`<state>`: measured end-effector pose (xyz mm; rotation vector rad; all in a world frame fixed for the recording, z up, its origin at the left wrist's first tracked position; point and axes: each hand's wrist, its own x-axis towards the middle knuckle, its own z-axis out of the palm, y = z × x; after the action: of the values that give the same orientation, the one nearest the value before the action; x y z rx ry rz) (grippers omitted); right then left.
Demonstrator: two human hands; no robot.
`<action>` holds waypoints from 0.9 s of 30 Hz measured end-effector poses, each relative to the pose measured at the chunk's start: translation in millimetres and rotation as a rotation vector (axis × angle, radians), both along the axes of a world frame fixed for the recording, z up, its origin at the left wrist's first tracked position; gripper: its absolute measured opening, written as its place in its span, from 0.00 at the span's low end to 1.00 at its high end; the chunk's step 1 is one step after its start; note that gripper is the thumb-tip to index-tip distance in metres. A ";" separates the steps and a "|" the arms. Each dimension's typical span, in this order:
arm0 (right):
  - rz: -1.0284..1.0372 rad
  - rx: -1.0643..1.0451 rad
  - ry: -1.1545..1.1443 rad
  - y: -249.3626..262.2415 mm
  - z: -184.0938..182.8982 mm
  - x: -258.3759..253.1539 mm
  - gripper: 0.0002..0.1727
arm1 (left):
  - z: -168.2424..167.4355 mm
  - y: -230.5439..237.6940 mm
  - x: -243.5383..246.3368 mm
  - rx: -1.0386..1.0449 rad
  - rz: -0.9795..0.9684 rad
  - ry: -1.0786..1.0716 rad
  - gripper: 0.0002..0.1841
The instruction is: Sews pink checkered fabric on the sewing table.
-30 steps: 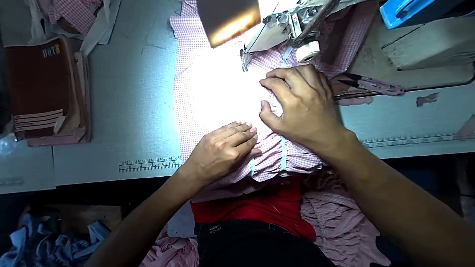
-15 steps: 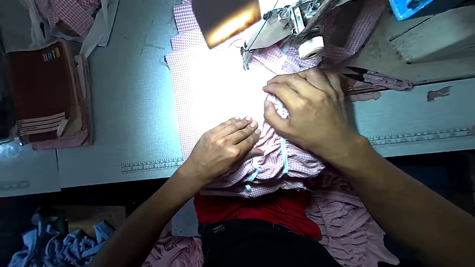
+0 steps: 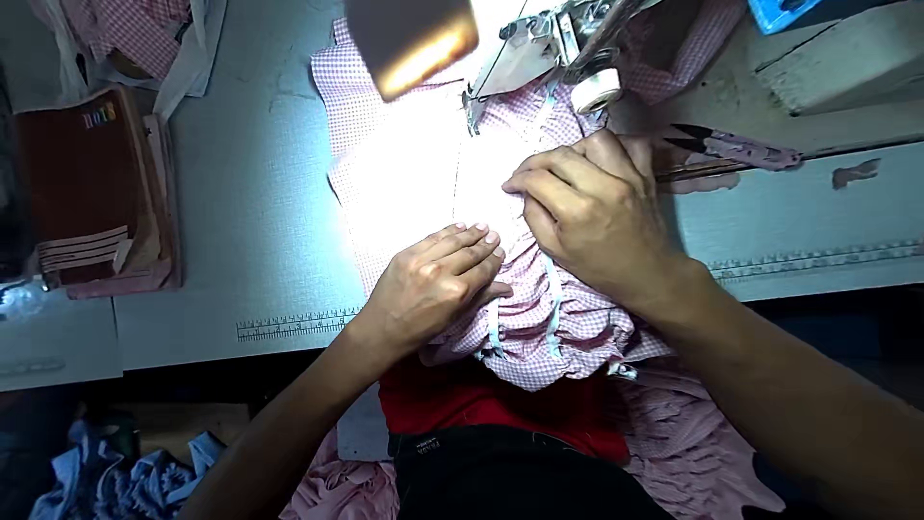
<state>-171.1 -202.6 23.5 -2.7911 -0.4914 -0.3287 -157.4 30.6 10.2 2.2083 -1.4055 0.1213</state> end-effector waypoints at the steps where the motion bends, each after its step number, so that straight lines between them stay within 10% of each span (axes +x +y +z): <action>1: -0.013 -0.015 0.023 -0.6 1.2 0.1 0.16 | -0.1 -0.2 0.2 0.001 0.002 -0.004 0.18; 27: -0.068 -0.072 0.025 0.2 8.1 4.4 0.22 | 0.4 -1.0 3.9 -0.022 0.000 -0.003 0.15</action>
<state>-166.7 -202.4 31.6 -2.8834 -0.4116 -0.2961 -153.5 29.6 10.5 2.1912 -1.3993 0.1393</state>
